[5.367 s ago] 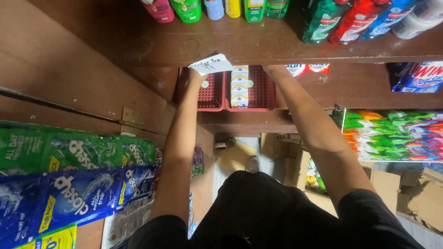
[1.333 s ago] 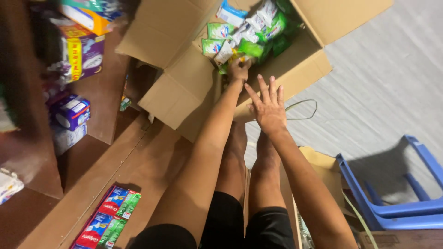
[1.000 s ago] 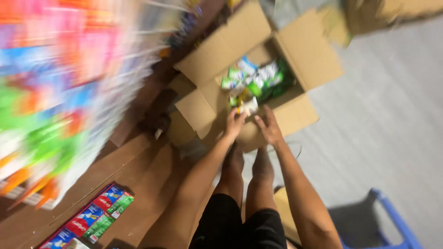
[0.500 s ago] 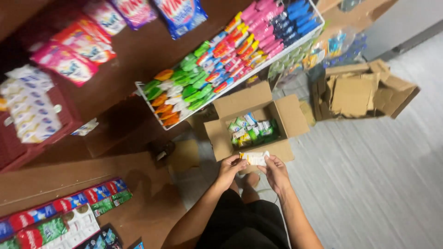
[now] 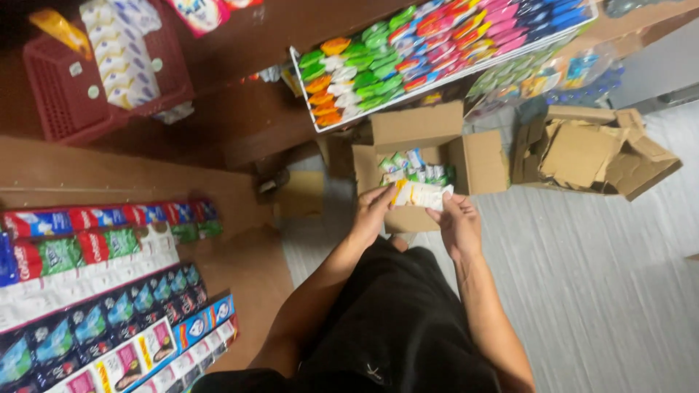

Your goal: Sorting and stocking various household and hygiene products from a box onto shelves and into bins.

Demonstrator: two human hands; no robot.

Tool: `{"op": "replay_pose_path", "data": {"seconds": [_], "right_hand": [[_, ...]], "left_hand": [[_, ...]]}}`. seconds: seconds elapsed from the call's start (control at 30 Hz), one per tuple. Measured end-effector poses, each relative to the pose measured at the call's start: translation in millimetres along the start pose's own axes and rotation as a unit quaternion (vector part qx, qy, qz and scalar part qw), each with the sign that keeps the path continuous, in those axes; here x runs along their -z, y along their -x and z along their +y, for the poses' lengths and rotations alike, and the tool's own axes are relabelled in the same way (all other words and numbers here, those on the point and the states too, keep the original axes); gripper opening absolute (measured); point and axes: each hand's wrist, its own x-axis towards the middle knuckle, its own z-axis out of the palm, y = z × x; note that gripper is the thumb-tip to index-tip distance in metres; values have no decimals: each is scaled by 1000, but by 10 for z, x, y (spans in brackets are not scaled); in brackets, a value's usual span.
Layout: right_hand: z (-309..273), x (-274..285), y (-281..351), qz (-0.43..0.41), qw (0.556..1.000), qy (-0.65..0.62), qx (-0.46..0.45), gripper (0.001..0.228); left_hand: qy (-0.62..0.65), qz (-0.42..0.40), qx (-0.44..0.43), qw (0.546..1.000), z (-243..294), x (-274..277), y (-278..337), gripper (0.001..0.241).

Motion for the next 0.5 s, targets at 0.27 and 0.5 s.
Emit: {"op": "replay_pose_path", "data": {"seconds": [0.27,0.5], "right_hand": [[381,-66,181,61,996,70,14,8],[701,-394,313,-47,955,292,11,8]], "left_hand": [[-114,32,-7,993,262,885,46,31],[-434,-180,-149,870,1004,174,383,51]]}}
